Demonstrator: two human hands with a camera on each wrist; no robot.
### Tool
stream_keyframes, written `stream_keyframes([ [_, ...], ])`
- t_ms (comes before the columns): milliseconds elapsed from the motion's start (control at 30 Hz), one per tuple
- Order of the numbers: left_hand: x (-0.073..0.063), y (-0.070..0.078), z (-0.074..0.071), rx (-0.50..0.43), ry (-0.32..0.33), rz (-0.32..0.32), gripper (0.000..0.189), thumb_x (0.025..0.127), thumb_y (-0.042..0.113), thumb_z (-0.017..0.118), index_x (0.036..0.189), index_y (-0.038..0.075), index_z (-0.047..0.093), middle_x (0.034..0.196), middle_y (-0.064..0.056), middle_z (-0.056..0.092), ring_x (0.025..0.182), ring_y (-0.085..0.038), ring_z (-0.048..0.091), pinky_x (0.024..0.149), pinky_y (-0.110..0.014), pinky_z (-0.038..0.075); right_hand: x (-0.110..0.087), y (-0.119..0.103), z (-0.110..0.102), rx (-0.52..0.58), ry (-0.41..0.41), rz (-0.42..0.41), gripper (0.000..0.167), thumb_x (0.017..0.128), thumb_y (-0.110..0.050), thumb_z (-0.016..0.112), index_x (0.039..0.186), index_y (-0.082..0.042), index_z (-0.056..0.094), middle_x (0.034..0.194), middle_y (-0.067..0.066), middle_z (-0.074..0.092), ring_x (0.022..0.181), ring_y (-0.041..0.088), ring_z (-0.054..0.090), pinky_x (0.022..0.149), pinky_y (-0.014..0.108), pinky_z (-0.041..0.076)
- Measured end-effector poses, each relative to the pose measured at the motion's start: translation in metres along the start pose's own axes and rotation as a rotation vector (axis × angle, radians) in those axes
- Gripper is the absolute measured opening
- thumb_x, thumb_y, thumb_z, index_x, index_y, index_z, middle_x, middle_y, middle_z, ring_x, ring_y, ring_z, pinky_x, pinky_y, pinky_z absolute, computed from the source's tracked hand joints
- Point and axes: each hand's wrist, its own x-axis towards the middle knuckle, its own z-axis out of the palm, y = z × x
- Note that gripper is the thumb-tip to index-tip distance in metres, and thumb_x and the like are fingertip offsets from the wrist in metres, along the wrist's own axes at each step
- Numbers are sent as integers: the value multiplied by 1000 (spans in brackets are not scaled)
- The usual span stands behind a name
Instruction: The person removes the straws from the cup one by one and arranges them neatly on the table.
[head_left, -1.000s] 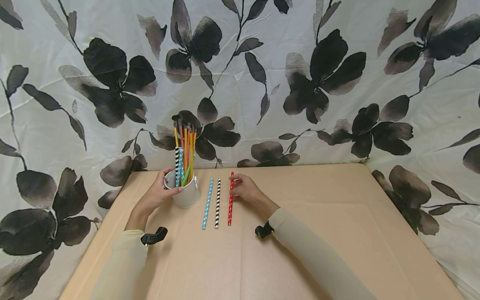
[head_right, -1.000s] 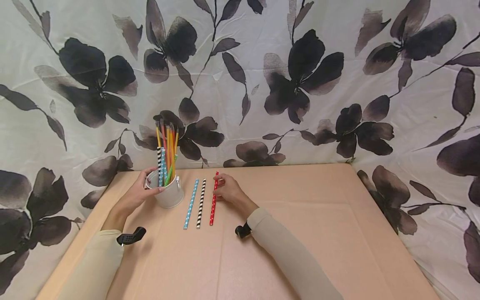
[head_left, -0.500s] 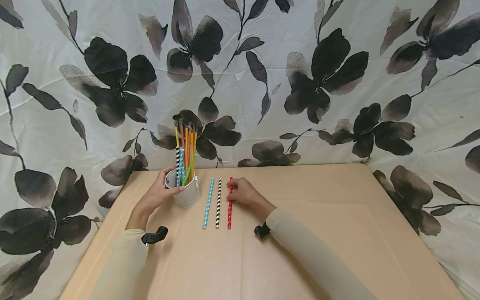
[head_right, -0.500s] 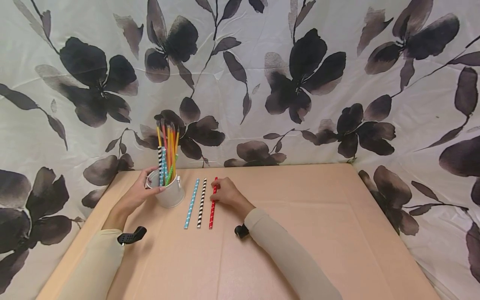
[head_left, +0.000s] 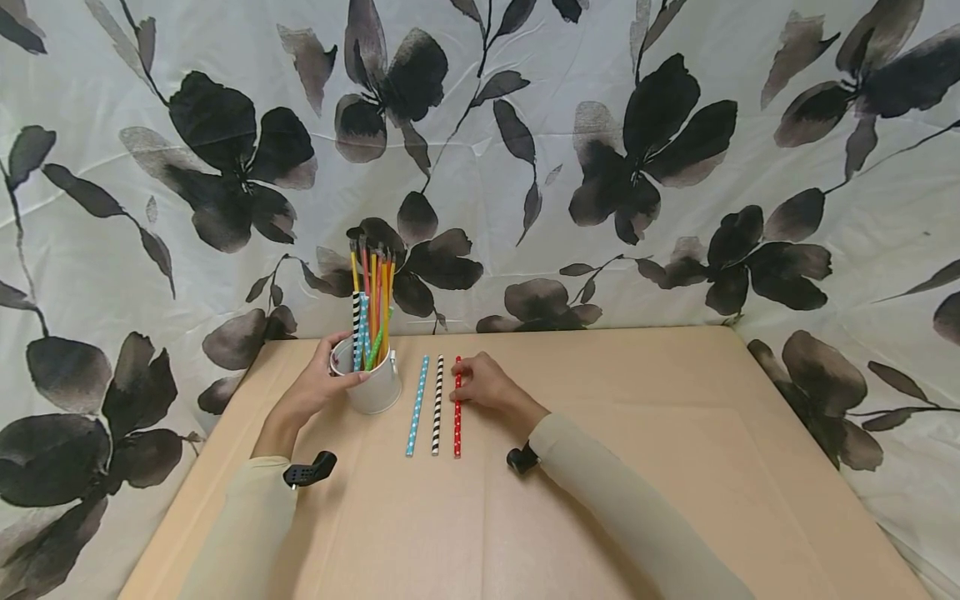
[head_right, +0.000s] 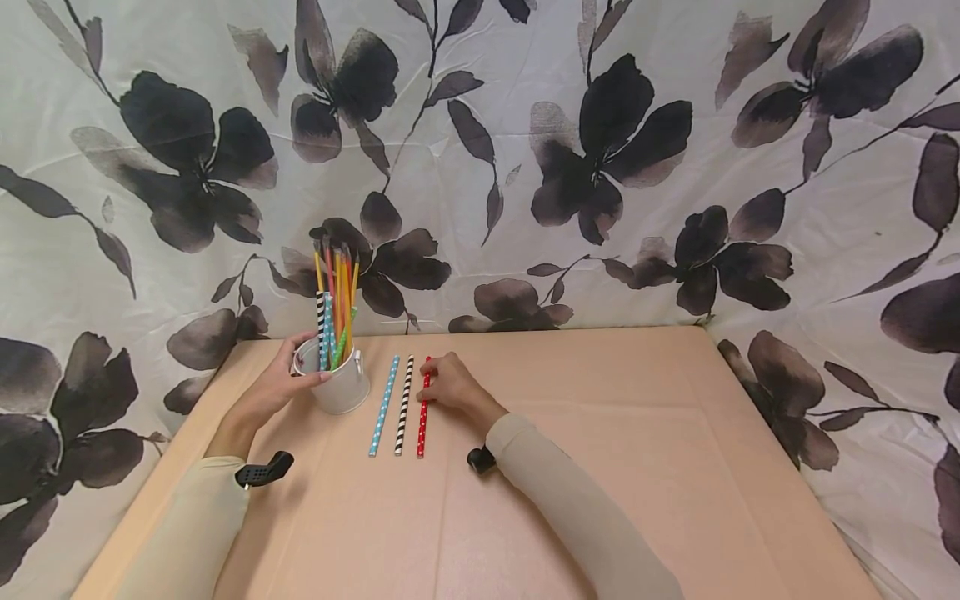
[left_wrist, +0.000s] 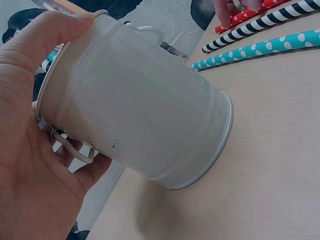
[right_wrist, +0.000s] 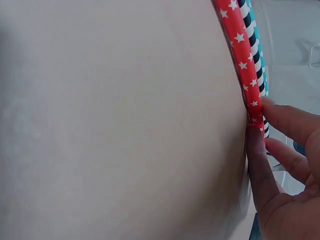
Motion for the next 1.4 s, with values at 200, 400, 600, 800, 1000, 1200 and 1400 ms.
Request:
stream_keyframes([
  [200, 0, -1, 0, 1, -1, 1, 96, 91, 12, 75, 161, 14, 8, 162, -22, 14, 149, -41, 19, 120, -62, 19, 0, -1, 2, 7, -7, 6, 44, 83, -16, 86, 123, -7, 71, 118, 10, 56, 105, 23, 47, 94, 35, 46],
  [400, -1, -1, -1, 14, 1, -2, 96, 91, 15, 75, 160, 14, 8, 163, -22, 14, 150, -41, 18, 120, -61, 19, 0, -3, 1, 20, -12, 28, 43, 84, -17, 85, 123, -8, 71, 117, 9, 55, 107, 23, 47, 91, 34, 47],
  [600, -2, 1, 0, 3, 1, 5, 95, 91, 13, 75, 160, 13, 9, 162, -22, 15, 149, -41, 20, 120, -60, 20, 1, -2, -2, 26, -18, 15, 40, 85, -15, 84, 122, -7, 70, 117, 8, 57, 108, 23, 49, 99, 36, 46],
  [800, -2, 1, 0, 14, 4, 0, 96, 91, 14, 76, 160, 12, 9, 162, -22, 16, 149, -41, 22, 120, -61, 21, 1, 1, -7, 62, -22, 8, 35, 87, -11, 81, 120, -5, 71, 110, 8, 59, 98, 20, 53, 79, 28, 50],
  [1000, -2, 1, 0, 16, 3, -9, 97, 91, 16, 76, 161, 13, 8, 162, -22, 15, 149, -42, 21, 120, -61, 21, 1, -1, -13, 226, -20, 5, 32, 90, -2, 72, 122, 0, 67, 111, 15, 62, 82, 20, 62, 63, 27, 54],
  [1200, -2, 1, 0, 0, -2, -2, 96, 91, 15, 76, 160, 14, 9, 162, -21, 17, 149, -40, 23, 120, -60, 21, 4, -7, -17, 332, 15, -22, 32, 93, 1, 68, 125, 2, 65, 110, 16, 65, 91, 37, 69, 77, 48, 59],
  [1400, -2, -1, -3, -24, -12, 7, 96, 91, 15, 76, 160, 13, 10, 162, -21, 17, 148, -40, 24, 120, -59, 21, 9, -18, -20, 313, 77, -67, 27, 94, -4, 70, 121, -4, 69, 100, 7, 68, 90, 31, 67, 77, 45, 58],
])
